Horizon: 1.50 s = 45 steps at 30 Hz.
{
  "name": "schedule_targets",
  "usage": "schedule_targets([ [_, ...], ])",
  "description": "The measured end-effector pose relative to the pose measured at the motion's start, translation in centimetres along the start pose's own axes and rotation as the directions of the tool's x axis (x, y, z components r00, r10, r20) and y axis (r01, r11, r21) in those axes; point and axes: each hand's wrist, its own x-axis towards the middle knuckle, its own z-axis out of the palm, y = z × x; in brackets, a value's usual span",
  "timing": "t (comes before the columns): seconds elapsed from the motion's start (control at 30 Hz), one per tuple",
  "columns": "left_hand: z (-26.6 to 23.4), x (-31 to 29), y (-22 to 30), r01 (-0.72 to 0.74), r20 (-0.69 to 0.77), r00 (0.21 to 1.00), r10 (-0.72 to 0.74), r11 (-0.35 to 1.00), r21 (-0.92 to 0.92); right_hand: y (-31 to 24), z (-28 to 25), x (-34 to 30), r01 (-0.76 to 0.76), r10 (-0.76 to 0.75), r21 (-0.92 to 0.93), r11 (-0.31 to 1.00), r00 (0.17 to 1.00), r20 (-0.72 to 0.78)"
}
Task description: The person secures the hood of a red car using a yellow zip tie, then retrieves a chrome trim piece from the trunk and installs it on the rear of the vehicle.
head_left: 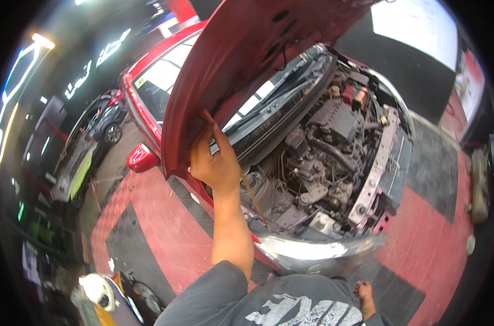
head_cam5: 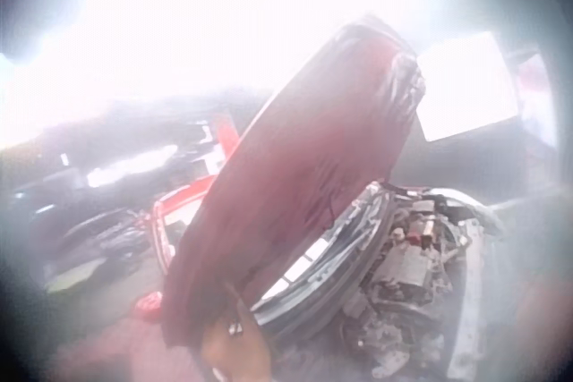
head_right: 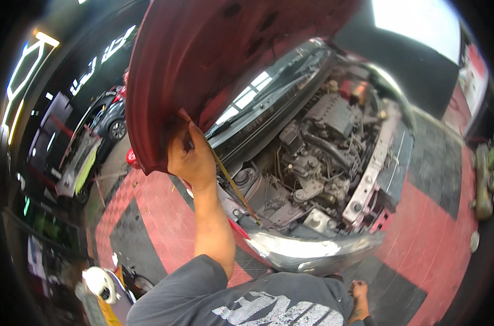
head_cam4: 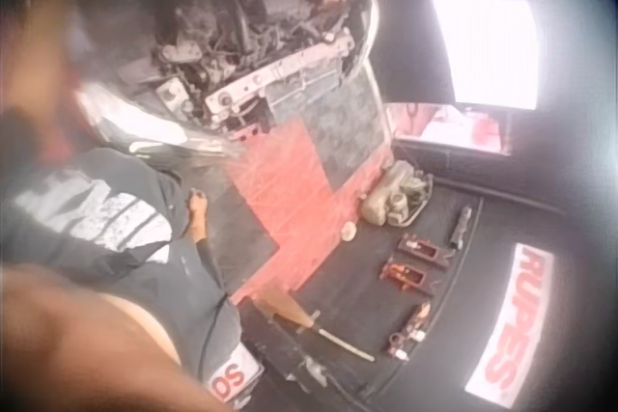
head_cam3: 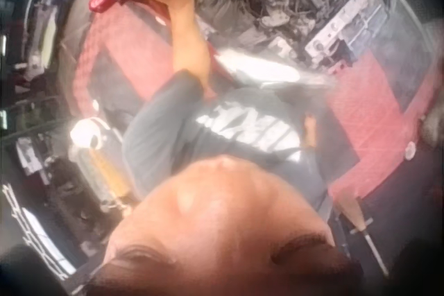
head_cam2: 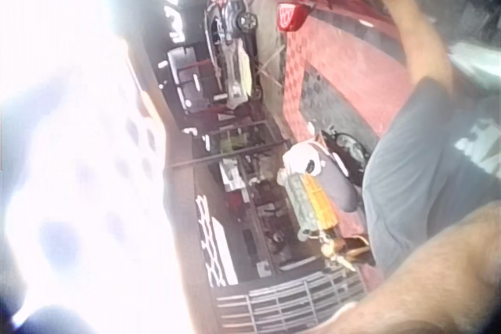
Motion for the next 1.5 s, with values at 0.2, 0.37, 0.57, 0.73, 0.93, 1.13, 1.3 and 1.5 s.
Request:
schedule_targets([
  [0.2, 1.7, -0.6, 1.0, 0.034, 0.003, 0.999, -0.036, 0.949, 0.312, -8.0, -8.0, 7.6, -0.068, 0.082, -0.221, 0.973, 0.995, 0.056],
  [0.37, 3.3, -0.8, -0.1, -0.033, -0.041, 0.998, 0.047, 0.958, 0.286, -11.2, -12.4, 14.4, -0.017, 0.061, -0.396, 0.918, 0.993, 0.1],
  [0.57, 4.6, -1.5, 1.8, 0.503, -0.129, 0.8, -0.585, 0.773, -0.385, -12.8, -10.7, 14.5, -0.049, 0.124, -0.402, 0.914, 0.979, 0.164],
  [0.73, 2.8, -2.1, 0.8, 0.576, 0.174, 0.646, -0.743, 0.325, -0.75, -12.6, -5.9, 13.8, 0.039, 0.06, -0.417, 0.908, 0.974, 0.22],
  [0.93, 1.4, -1.9, -0.6, 0.667, 0.348, 0.664, -0.662, 0.314, -0.676, -9.1, -4.9, 16.1, 0.264, -0.138, -0.403, 0.876, 0.939, 0.314],
  [1.13, 0.8, -0.7, -1.9, 0.758, 0.582, 0.44, -0.684, -0.064, -0.649, -13.6, -5.7, 10.3, 0.062, 0.031, -0.471, 0.88, 0.982, 0.187],
  [1.3, 2.1, 0.0, -5.9, 0.875, 0.75, 0.132, -0.648, -0.28, -0.396, -14.1, -6.5, 5.7, 0.015, 0.052, -0.467, 0.884, 0.99, 0.13],
  [1.5, 2.7, 0.4, -6.1, 0.929, 0.815, 0.123, -0.566, -0.223, -0.295, -9.8, -6.5, 5.0, 0.111, -0.061, -0.526, 0.843, 0.992, 0.111],
])
